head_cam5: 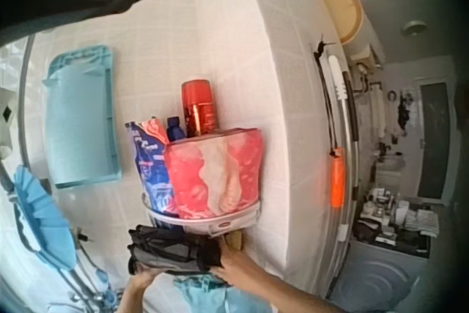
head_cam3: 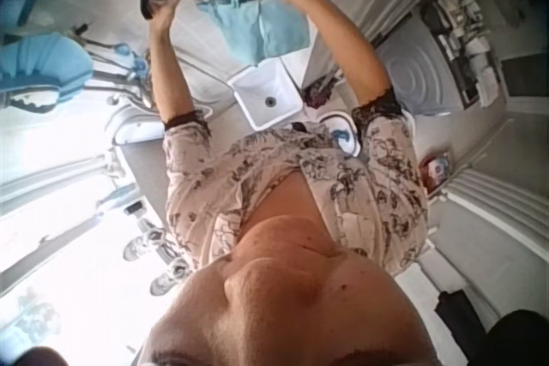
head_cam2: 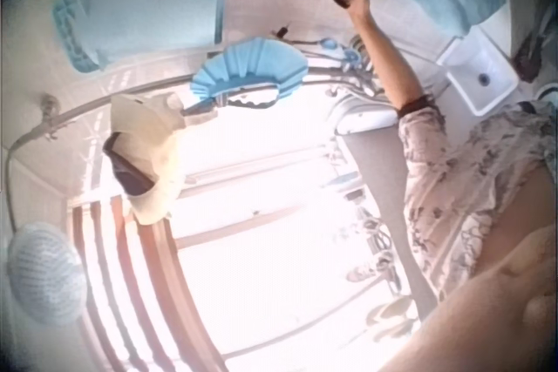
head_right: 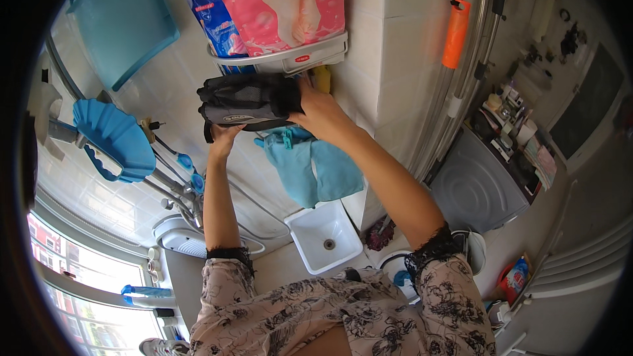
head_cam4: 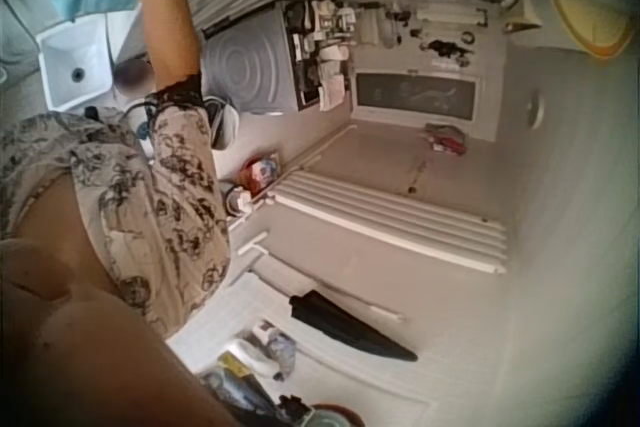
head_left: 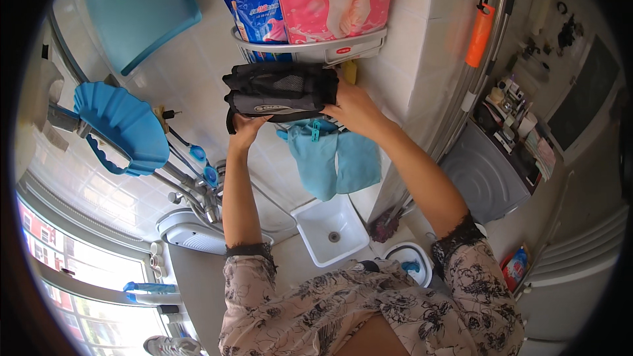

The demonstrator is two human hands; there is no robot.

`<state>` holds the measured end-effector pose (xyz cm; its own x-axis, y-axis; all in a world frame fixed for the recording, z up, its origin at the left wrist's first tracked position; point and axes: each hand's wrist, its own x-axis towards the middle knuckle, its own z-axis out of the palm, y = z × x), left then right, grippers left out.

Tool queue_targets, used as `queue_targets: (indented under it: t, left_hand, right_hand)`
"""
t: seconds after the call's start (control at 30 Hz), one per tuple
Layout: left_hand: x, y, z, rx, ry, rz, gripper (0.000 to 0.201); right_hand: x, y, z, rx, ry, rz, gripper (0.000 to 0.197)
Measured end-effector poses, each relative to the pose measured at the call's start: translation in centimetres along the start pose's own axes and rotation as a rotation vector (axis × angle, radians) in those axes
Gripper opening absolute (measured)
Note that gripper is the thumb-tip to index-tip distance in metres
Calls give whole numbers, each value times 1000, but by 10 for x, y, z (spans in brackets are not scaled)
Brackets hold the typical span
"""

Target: The person folds several pieces of clothing in a bathroom. They pick up a striped towel and a pink cloth, fold them neatly, and place them on a table. They then fold a blue towel and a black garment, placing them on a wall-mounted rack.

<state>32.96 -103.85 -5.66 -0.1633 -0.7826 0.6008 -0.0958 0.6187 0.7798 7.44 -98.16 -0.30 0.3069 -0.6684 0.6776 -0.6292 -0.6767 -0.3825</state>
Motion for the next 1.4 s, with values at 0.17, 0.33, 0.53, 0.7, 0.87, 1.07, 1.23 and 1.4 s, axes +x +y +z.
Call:
queue_targets:
  t: [0.17, 0.33, 0.53, 0.7, 0.87, 1.07, 1.23, 1.4]
  left_hand:
    - [-7, -34, -11, -238, 35, -191, 56]
    - [-12, -41, 6, -313, 73, -160, 54]
    - [-17, -1, 21, -168, -18, -149, 39]
    - [-14, -5, 38, 129, 73, -3, 44]
    - [-12, 13, 47, 232, 3, 46, 48]
    - [-4, 24, 73, 197, 29, 110, 47]
    - [-9, 6, 70, 187, 30, 66, 56]
    - [1, 7, 66, 158, -124, 14, 69]
  right_hand:
    - [6, -23, -8, 25, -96, 120, 62]
    - [2, -12, -8, 27, -138, 172, 66]
    - [-4, -8, -26, -67, -118, 191, 66]
    - [-5, -3, -38, 5, 54, 140, 54]
    - [-24, -26, -40, -35, 145, 379, 51]
    - [-39, -25, -44, -332, 220, 482, 52]
    - [-48, -47, -57, -413, 236, 478, 56]
    - [-49, -49, -58, -570, 346, 102, 64]
